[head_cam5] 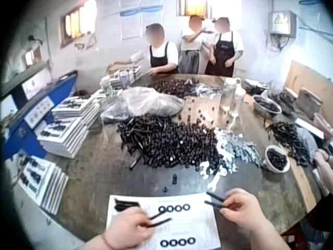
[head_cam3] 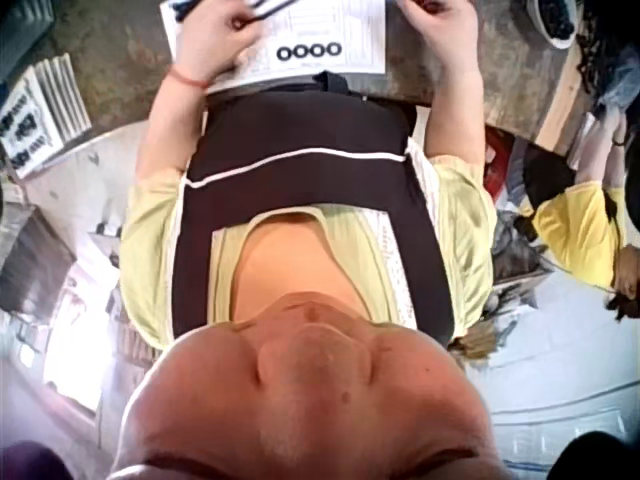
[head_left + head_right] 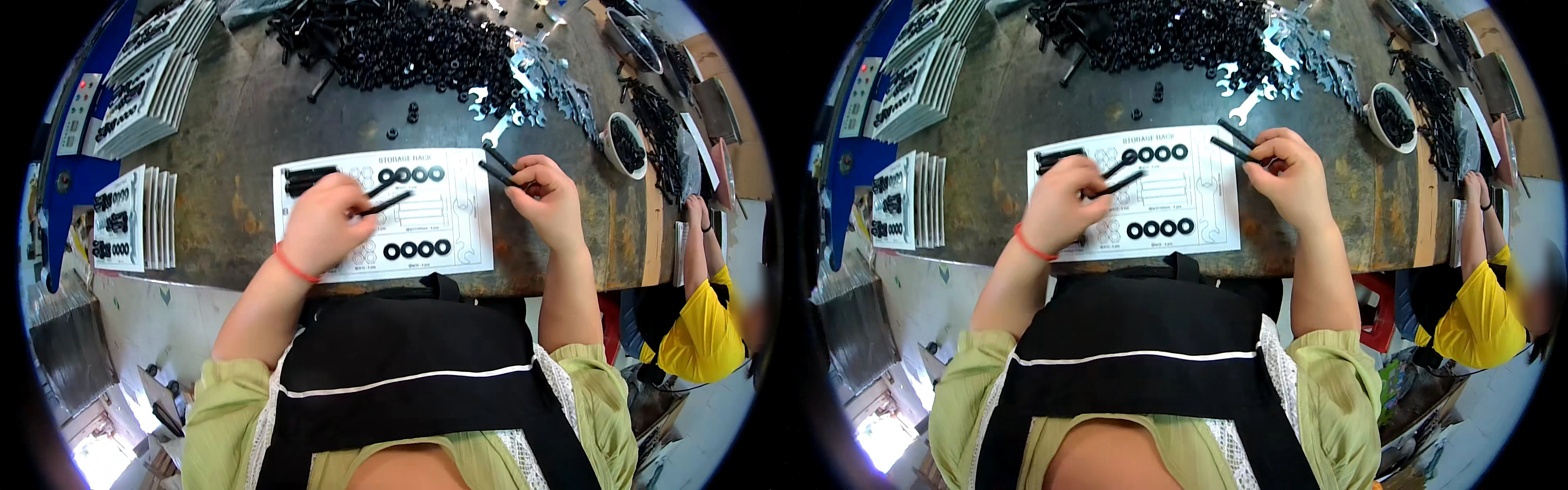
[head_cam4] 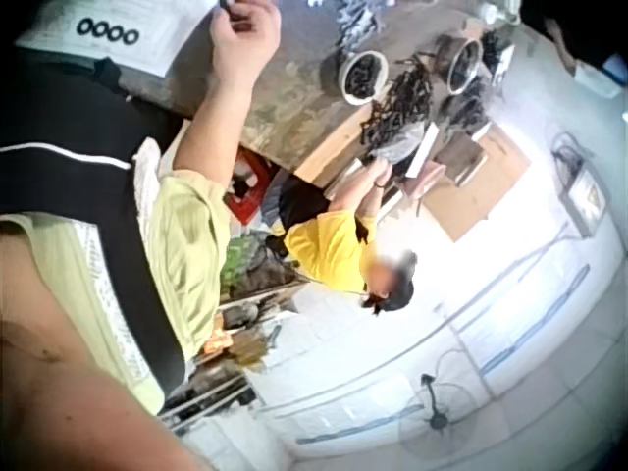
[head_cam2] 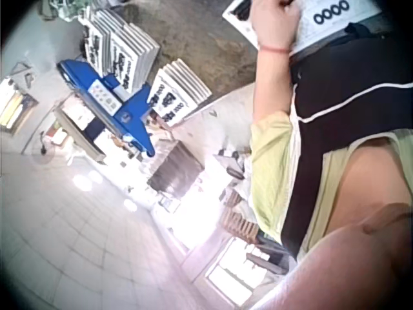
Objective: The person assembles small black hardware components onto white storage rack cards. They pick bolts, nuts, and washers from piles on the table and place them into designated slots on the card, then stack the completed cards. The process is repeated continuously throughout the clip.
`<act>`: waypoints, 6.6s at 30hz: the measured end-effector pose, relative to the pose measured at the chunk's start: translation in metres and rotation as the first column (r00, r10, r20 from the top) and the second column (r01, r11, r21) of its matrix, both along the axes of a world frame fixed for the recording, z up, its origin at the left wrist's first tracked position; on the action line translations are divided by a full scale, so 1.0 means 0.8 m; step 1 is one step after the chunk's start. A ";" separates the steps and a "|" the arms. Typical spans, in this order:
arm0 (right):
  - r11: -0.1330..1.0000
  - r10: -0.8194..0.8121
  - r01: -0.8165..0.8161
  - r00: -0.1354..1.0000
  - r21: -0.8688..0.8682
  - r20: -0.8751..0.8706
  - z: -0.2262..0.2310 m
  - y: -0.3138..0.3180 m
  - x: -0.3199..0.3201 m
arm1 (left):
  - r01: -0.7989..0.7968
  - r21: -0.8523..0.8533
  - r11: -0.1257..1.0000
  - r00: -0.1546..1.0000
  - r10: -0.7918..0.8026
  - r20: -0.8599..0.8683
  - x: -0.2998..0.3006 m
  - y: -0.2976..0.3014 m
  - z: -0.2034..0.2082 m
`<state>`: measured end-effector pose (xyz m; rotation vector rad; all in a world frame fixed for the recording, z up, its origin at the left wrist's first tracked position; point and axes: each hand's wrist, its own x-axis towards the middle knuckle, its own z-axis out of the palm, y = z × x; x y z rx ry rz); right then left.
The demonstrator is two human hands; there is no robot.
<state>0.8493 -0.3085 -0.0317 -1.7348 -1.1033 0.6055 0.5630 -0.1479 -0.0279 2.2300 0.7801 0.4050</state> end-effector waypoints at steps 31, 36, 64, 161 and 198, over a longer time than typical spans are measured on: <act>0.914 0.351 -0.279 0.909 -0.295 0.226 -0.054 0.036 -0.078 | 0.129 0.029 0.991 0.960 -0.117 -0.255 0.056 -0.018 -0.050; 0.979 0.056 -0.009 0.973 -0.204 0.226 -0.038 0.058 0.003 | -0.036 -0.018 0.999 0.976 0.031 -0.213 0.031 -0.008 -0.022; 0.881 -0.273 0.412 0.845 -0.232 0.460 -0.083 0.050 0.119 | -0.724 0.234 0.649 0.653 0.754 -0.068 -0.178 0.112 -0.128; 0.941 0.017 0.164 0.851 -0.296 0.525 -0.069 -0.062 -0.128 | -0.725 0.145 0.673 0.683 0.730 0.024 -0.194 0.121 -0.152; 0.970 -0.029 0.156 0.837 -0.186 0.547 -0.074 0.226 0.013 | 0.021 0.101 0.995 0.898 0.026 -0.440 0.152 0.140 -0.044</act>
